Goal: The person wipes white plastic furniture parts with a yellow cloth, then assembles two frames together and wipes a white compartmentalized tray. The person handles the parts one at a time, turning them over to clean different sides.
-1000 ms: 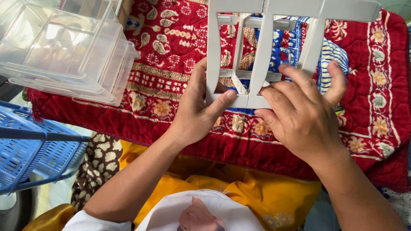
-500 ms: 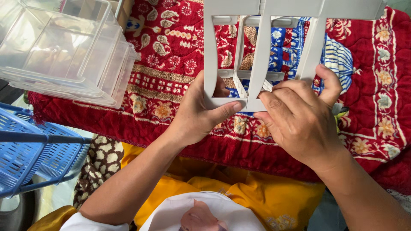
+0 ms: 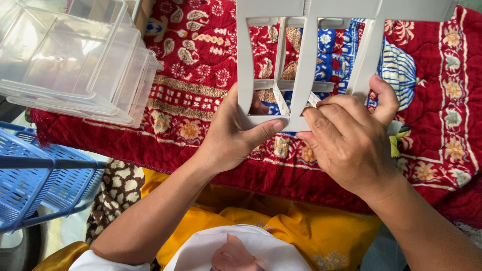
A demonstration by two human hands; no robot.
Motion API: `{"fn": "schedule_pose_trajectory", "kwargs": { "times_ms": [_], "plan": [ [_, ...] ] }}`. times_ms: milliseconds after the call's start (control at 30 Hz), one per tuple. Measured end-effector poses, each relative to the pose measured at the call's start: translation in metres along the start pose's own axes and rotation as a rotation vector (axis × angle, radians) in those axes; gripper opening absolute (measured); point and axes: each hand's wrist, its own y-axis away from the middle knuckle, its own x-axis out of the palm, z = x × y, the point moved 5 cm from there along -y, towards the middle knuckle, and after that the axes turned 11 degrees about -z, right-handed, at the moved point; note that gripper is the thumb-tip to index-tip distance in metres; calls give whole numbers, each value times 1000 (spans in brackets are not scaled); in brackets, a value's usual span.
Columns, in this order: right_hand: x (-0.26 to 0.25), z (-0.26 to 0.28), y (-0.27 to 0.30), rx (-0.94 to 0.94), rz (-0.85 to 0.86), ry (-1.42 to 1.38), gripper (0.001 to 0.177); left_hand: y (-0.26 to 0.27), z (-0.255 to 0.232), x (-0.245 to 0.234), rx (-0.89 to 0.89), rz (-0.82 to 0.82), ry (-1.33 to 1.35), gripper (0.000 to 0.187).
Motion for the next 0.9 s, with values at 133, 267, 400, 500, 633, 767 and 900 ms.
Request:
{"fn": "schedule_pose_trajectory", "kwargs": {
  "times_ms": [133,267,400,500,633,767,900],
  "plan": [
    [0,-1,2,10,-3,-9,36,1,1,0,-13,-6,-16,48],
    [-1,0,1,11,-8,-7,36,1,1,1,3,-8,-11,49],
    [-3,3,-1,15,-3,7,34,2,2,0,-12,10,-6,50],
    [-4,5,-2,51,11,8,31,6,2,1,11,25,-72,55],
    [-3,6,0,104,-3,-12,32,14,5,5,11,58,-72,59],
    [-1,3,0,129,-44,20,27,17,8,7,23,70,-139,58],
    [2,4,2,150,-70,40,28,19,13,6,-11,77,-61,60]
  ]
}}
